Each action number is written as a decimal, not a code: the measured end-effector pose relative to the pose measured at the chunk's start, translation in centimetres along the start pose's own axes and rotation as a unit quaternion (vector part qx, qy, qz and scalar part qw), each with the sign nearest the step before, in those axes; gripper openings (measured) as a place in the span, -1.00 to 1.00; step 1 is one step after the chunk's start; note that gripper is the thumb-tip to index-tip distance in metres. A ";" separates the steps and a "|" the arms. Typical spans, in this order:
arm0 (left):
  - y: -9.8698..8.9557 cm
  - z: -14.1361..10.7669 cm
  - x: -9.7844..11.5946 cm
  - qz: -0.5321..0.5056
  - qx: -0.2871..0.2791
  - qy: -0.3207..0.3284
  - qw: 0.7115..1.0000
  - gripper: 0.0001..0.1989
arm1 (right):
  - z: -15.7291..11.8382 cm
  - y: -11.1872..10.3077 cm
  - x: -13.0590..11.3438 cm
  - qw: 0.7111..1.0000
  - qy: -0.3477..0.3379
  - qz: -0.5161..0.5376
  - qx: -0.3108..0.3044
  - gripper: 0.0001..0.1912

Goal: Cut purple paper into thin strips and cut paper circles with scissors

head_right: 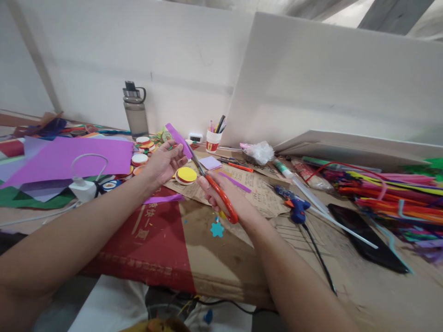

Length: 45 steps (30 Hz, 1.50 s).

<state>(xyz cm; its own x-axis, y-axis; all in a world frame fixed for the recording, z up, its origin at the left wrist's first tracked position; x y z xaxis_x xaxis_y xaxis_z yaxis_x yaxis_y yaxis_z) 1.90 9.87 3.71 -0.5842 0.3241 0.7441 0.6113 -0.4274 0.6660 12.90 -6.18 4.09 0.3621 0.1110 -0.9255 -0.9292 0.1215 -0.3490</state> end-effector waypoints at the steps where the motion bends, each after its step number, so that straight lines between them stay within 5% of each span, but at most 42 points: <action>1: 0.0 0.0 0.0 0.001 -0.001 0.001 1.000 -0.82 | 0.0 0.0 0.1 1.000 -0.002 0.002 0.000 -0.51; 45: 0.0 0.0 0.0 0.007 -0.003 -0.001 1.000 -0.78 | -0.2 0.8 -0.4 0.997 0.053 0.039 0.042 -0.55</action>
<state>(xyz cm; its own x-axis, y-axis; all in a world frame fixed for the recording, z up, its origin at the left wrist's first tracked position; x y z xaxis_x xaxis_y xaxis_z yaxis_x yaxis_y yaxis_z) 1.89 9.83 3.68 -0.5749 0.3189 0.7535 0.6164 -0.4369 0.6551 11.94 -6.34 4.17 0.2742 0.0186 -0.9615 -0.9435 0.1986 -0.2652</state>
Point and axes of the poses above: each hand's wrist, its own z-axis towards the middle knuckle, its own y-axis out of the palm, x = y × z, the point moved 2 cm from there along z, towards the middle knuckle, and after that the axes turned 5 degrees about -y, right-handed, at the moved point
